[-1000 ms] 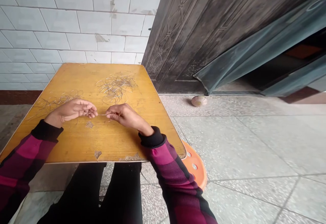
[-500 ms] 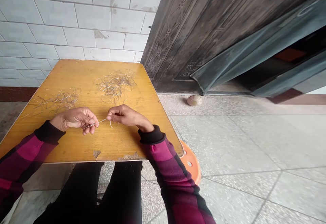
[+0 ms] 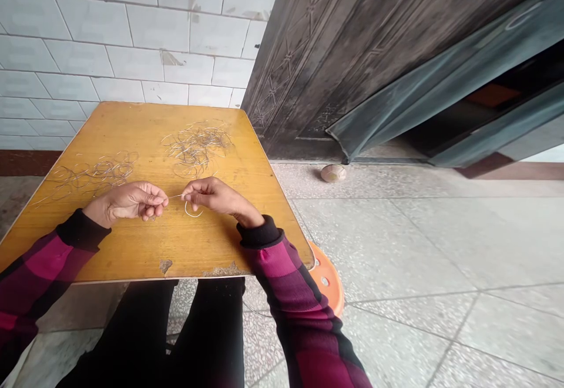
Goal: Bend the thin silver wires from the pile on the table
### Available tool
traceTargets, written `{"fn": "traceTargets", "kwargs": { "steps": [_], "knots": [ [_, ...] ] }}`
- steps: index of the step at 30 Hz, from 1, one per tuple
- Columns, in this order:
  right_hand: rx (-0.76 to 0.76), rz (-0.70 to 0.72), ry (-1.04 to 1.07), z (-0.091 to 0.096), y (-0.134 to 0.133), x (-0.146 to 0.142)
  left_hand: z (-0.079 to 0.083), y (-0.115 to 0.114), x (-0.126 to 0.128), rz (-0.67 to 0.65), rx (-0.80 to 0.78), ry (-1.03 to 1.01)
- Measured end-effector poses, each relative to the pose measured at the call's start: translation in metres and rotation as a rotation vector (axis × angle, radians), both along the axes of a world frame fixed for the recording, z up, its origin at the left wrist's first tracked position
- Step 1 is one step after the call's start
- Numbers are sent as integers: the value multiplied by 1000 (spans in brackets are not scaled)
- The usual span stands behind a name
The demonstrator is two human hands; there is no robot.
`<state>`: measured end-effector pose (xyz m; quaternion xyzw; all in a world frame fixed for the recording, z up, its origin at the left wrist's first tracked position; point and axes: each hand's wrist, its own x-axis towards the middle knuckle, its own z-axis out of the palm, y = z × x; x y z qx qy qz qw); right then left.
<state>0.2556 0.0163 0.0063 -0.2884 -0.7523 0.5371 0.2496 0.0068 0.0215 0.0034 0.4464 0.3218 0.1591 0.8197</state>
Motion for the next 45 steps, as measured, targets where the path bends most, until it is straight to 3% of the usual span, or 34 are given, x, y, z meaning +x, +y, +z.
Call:
{"fn": "traceTargets", "kwargs": {
  "steps": [5,10,13,17,21,24,29,34,40,45],
  "knots": [
    [-63,-52,57,-2,-6,-5,7,4,-8,108,-40,-74],
    [-143,-256,291,-12,-6,-19,14,5,-13,180,-48,-85],
    [-391,-334,542,-18,-3,-27,15,5,-13,203,-46,-86],
    [-758,-320,678,-20,1,-28,13,5,-11,211,-39,-71],
    [-911,-243,719,-17,3,-23,12,5,-10,207,-36,-78],
    [-824,-240,672,-16,2,-22,13,5,-11,218,-47,-101],
    [-462,-323,465,-16,-8,-29,16,6,-15,282,-91,-156],
    [-223,-303,262,-23,-24,-43,20,9,-18,357,-124,-191],
    [75,-285,74,-33,-37,-50,20,10,-17,351,-164,-162],
    [278,-222,-118,-30,-43,-50,15,11,-14,294,-144,-117]
  ]
}}
